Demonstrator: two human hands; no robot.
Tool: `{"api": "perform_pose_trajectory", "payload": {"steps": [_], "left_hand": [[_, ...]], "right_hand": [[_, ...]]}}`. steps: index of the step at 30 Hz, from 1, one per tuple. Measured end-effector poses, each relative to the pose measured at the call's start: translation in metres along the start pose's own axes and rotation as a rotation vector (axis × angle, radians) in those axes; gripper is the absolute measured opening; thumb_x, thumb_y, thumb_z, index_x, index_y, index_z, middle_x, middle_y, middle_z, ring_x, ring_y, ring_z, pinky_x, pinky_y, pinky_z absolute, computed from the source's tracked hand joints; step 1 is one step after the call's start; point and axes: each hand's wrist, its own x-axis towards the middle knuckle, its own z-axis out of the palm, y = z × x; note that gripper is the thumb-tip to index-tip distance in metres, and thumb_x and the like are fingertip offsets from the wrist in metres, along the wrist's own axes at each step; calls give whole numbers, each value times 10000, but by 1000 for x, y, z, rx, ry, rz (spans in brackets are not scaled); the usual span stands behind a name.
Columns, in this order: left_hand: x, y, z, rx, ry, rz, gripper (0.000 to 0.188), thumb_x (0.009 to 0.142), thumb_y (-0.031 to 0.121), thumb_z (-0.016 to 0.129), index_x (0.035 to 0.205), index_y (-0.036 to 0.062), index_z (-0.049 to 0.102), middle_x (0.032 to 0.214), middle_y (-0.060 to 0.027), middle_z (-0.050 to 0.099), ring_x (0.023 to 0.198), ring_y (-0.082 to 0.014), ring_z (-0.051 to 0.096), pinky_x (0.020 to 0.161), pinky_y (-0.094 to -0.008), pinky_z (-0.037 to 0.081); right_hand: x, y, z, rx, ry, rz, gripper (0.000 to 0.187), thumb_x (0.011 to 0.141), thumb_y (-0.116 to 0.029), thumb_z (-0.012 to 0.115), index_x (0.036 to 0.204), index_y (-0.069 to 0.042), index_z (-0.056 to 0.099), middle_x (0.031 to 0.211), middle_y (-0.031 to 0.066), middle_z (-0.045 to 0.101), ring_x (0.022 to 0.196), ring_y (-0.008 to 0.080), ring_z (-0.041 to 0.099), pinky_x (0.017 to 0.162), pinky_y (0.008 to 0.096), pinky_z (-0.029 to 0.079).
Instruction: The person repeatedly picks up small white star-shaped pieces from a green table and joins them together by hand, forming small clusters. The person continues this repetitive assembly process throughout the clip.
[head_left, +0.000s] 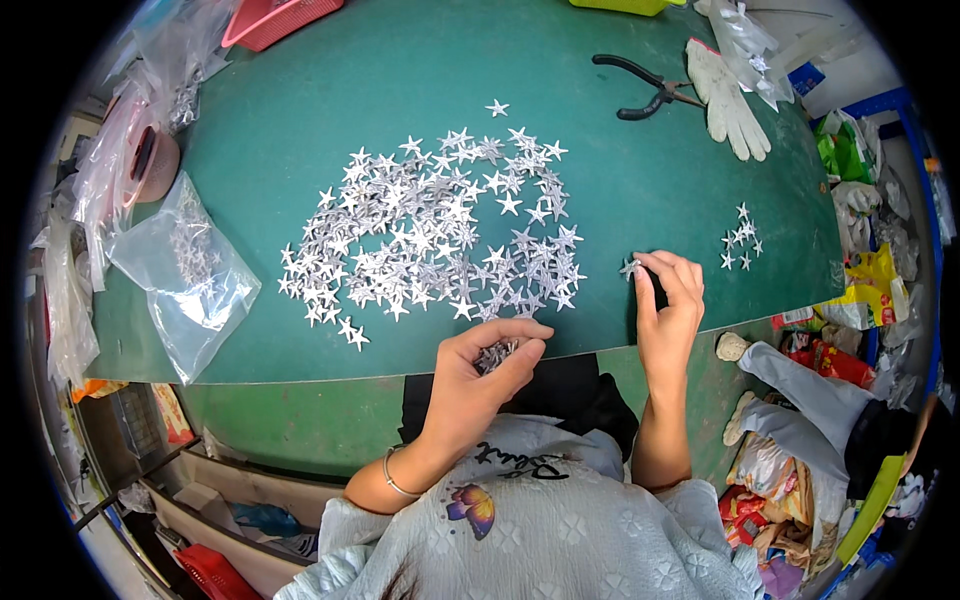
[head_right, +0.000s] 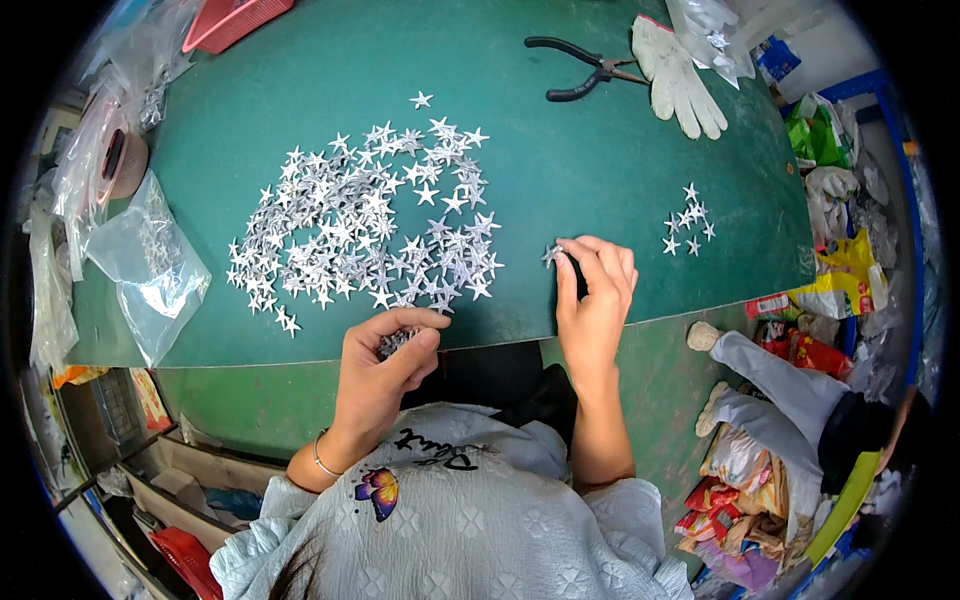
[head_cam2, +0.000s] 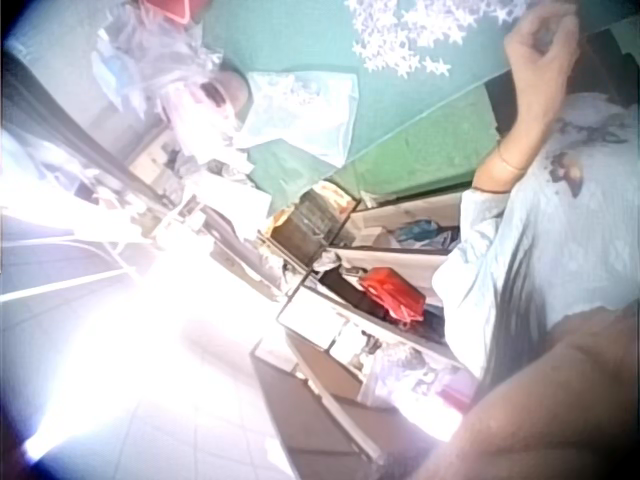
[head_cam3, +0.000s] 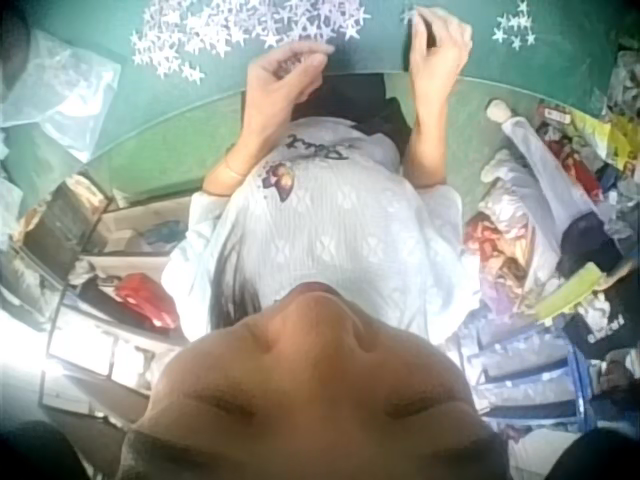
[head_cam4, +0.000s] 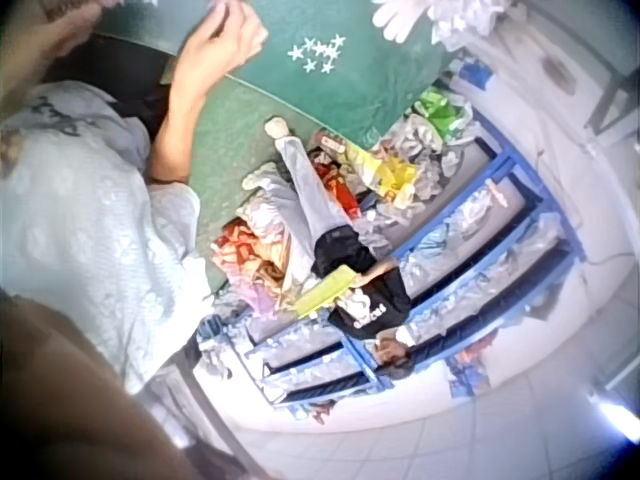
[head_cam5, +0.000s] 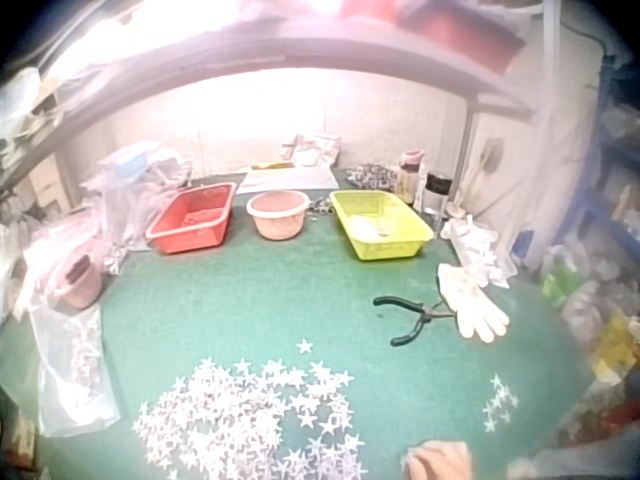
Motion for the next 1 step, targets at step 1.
{"api": "perform_pose_trajectory", "payload": {"steps": [1], "left_hand": [[1, -1, -2, -1, -4, -9, 180, 855, 66, 585, 1004, -35, 606, 628, 15, 488, 524, -46, 396, 446, -187, 272]], "right_hand": [[1, 0, 0, -127, -24, -27, 70, 803, -40, 630, 869, -22, 644, 950, 62, 619, 886, 215, 528, 840, 334, 384]]}}
